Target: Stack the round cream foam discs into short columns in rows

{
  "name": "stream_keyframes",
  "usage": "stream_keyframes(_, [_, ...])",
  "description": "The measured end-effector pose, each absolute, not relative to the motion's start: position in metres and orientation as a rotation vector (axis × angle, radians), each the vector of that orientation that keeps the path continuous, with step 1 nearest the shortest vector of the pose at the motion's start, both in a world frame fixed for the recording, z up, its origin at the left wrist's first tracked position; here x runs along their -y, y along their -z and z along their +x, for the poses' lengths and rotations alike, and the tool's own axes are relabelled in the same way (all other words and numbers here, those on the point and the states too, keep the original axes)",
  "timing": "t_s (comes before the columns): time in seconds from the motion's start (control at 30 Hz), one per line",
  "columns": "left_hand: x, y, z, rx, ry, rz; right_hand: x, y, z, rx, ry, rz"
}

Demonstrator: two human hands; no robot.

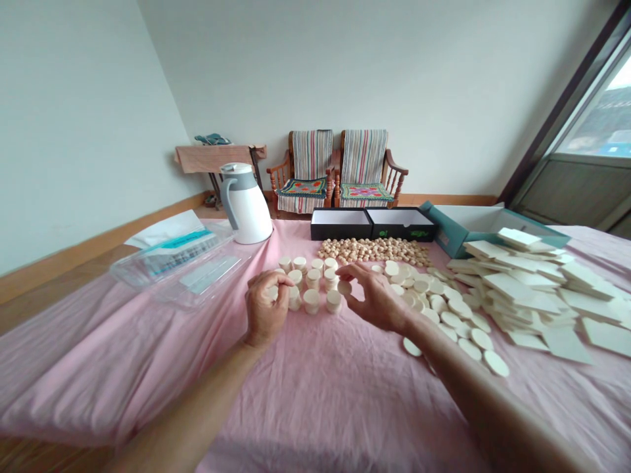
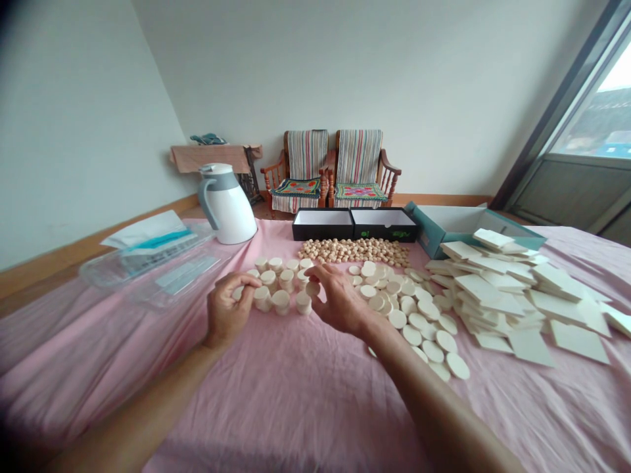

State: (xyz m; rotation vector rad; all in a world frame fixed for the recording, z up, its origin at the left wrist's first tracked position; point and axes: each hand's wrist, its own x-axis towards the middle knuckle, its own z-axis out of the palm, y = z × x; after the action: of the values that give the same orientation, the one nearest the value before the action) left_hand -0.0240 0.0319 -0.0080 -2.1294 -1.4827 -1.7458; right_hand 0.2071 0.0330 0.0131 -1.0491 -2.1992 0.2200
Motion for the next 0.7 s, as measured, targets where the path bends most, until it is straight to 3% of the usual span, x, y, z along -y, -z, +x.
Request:
stream_keyframes(0.43, [-0.031,0.007,-0.024,1.467,1.757,-2.135,-0.029,-0.014,0.195,2.196,-0.256,-0.962])
stream_keyframes(0.7, [-0.030,0.006,-0.022,1.481,1.758,-2.127,-0.048,-0.038,0.247,1.957,-0.103,-1.364])
